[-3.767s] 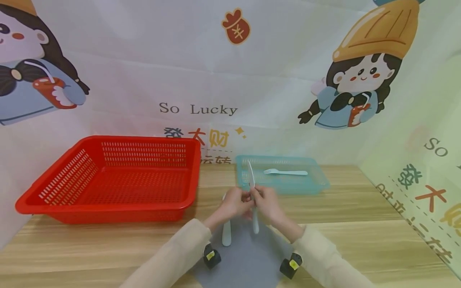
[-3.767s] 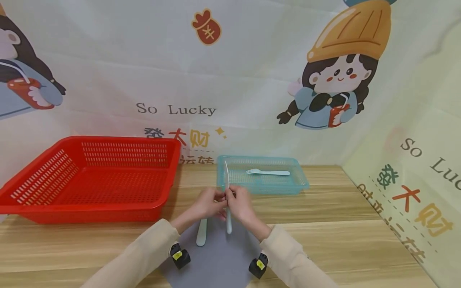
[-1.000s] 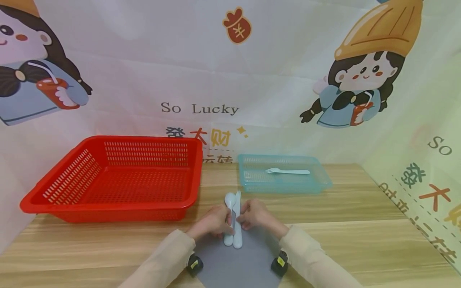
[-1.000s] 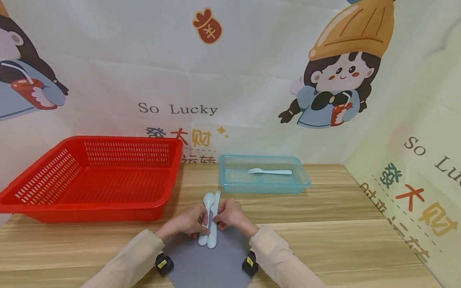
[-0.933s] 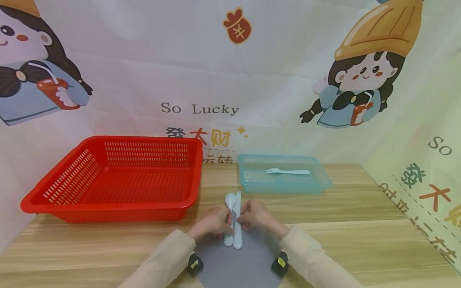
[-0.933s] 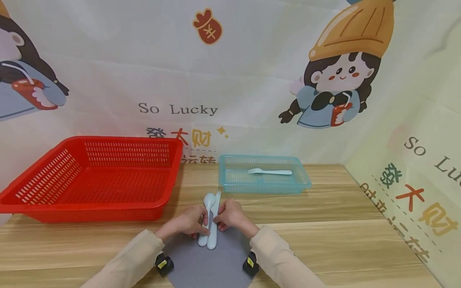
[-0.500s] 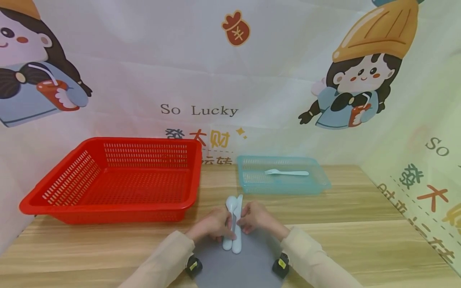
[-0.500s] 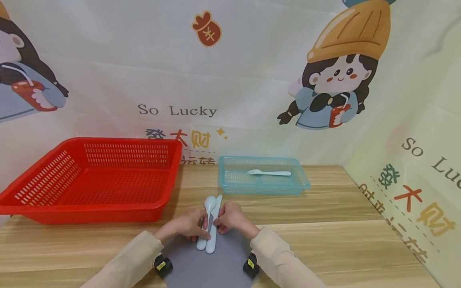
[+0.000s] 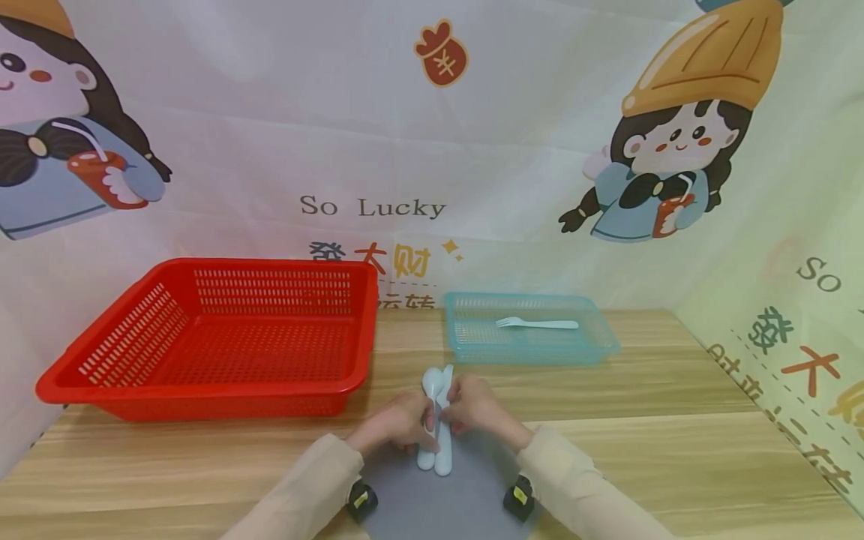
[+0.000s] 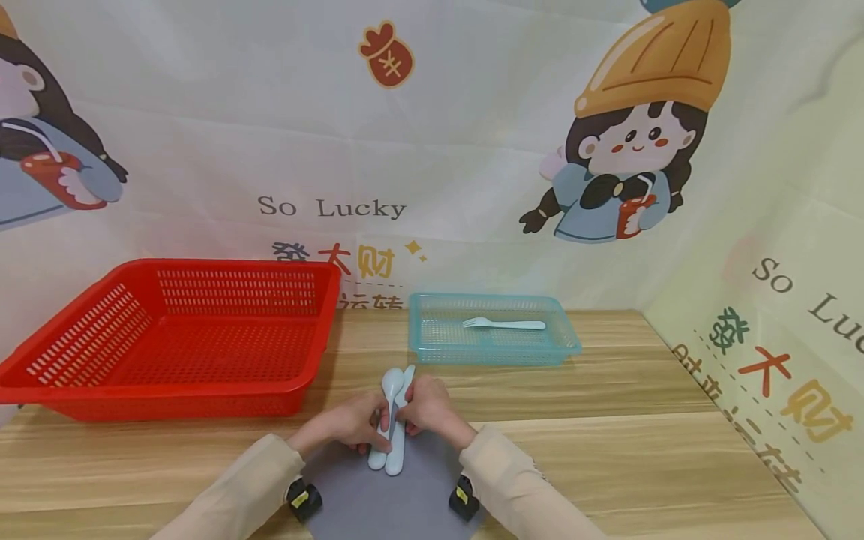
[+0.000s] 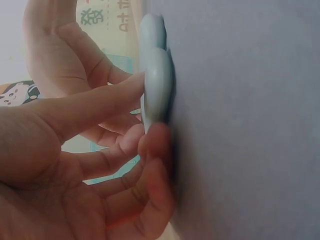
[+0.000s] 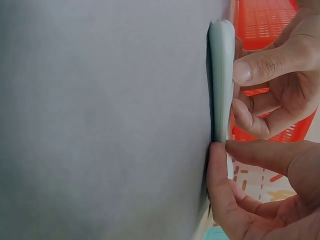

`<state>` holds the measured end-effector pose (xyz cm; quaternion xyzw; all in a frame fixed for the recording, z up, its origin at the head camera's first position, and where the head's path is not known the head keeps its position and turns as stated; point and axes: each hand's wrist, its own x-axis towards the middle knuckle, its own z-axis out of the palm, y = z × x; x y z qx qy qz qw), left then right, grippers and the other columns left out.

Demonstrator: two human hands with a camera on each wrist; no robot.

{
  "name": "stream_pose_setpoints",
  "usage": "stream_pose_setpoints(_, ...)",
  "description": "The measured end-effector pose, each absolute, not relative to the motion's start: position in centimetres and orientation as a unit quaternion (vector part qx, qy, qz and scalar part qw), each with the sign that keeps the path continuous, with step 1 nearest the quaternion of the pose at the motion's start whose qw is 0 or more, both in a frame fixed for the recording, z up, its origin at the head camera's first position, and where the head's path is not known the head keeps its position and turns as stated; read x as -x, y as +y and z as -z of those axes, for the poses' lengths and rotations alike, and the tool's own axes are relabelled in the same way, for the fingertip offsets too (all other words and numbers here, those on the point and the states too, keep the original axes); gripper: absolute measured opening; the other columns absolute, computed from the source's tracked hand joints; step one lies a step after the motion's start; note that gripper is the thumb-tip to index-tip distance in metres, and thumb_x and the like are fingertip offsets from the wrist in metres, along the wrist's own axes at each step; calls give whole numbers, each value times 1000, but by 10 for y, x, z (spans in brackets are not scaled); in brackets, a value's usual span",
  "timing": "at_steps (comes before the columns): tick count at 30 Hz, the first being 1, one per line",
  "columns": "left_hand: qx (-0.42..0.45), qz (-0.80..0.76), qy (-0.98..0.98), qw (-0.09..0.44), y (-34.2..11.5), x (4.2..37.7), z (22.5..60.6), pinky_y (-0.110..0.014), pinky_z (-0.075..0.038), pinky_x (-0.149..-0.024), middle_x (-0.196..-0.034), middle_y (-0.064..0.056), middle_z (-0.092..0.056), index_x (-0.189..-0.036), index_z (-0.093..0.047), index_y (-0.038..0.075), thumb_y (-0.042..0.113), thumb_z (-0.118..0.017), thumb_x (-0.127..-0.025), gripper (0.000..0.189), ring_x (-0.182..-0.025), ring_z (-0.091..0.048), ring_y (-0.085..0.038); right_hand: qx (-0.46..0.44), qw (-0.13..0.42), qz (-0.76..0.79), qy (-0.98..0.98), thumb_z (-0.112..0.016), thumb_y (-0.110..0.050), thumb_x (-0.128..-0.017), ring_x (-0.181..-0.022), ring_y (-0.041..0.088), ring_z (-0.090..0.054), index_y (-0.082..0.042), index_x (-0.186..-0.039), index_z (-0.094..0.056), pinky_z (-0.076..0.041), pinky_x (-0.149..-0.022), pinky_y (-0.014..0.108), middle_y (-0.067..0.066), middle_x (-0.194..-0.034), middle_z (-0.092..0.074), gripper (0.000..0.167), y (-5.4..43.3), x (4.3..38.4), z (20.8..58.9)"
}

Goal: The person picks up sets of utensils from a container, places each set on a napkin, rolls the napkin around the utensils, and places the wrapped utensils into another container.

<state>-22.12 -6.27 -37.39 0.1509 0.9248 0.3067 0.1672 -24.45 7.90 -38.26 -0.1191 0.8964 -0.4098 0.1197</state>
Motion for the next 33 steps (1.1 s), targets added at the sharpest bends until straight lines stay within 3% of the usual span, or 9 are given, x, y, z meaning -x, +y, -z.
stream_pose_setpoints(8, -151, -310, 923, 170, -63, 221, 373, -20, -36, -39, -55, -2, -48, -69, -50, 5, 7, -76, -67, 26, -40, -46, -11, 146, 117, 401, 897, -64, 4, -73, -47, 15, -57, 7, -84, -52, -49, -46, 24, 10, -57, -56, 16, 81, 246, 384)
stream_pose_setpoints(22, -154, -308, 921, 183, -64, 222, 371, -20, -36, -40, -59, -3, -49, -70, -51, 5, 8, -76, -67, 25, -41, -49, -13, 162, 134, 393, 895, -65, 4, -73, -48, 12, -56, 5, -72, -56, -50, -48, 23, 8, -61, -55, 9, 82, 246, 382)
stream_pose_setpoints(33, -155, -310, 919, 185, -64, 223, 371, -21, -37, -39, -51, -3, -49, -68, -50, 7, 12, -73, -72, 24, -41, -49, -12, 156, 144, 389, 896, -61, -3, -80, -49, 12, -57, 4, -73, -56, -50, -48, 23, 8, -60, -57, 11, 84, 247, 382)
